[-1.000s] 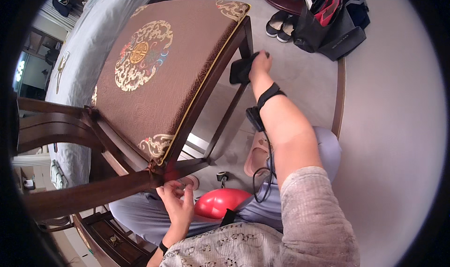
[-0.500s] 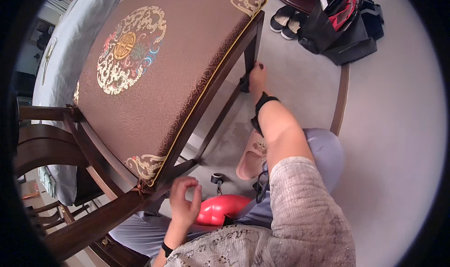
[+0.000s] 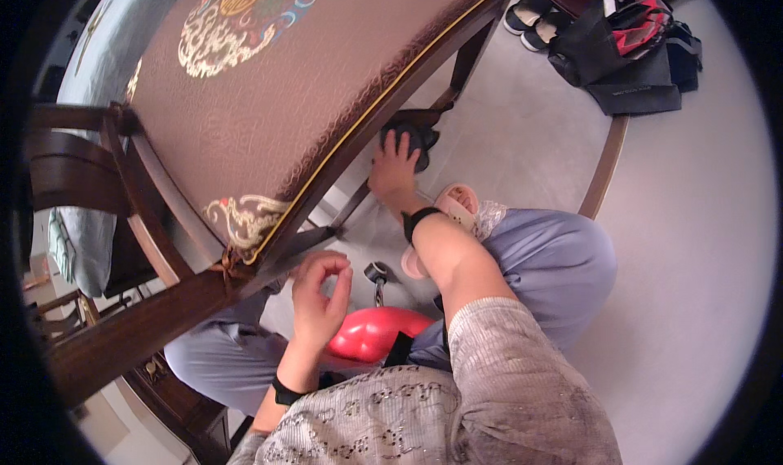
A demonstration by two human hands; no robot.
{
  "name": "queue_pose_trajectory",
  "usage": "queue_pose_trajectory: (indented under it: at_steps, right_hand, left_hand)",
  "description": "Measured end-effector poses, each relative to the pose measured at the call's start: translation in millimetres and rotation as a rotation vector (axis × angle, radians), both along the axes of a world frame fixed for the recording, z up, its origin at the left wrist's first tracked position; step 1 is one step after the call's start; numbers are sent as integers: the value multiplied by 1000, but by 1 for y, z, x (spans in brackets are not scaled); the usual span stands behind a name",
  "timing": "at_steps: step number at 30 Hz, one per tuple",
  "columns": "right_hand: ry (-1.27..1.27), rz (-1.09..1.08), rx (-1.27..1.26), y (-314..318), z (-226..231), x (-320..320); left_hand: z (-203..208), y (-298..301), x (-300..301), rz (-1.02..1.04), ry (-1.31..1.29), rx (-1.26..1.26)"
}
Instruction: Wiping down a nightstand and chairs with a cloth.
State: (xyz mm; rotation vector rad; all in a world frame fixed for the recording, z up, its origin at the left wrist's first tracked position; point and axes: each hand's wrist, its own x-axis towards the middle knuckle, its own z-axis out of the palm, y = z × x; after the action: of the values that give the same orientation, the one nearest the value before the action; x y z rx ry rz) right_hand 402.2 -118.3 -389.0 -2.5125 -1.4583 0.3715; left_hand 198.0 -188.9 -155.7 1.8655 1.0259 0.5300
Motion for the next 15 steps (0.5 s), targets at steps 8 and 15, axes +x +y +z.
queue_pose_trajectory:
  at_steps: [8, 15]
  right_hand:
    - [237, 604, -18, -62, 9, -122]
    - [-82, 415, -183, -28, -20, -6]
  left_hand:
    - [5, 3, -22, 66, 35, 36]
    - [16, -14, -69, 195, 102, 76]
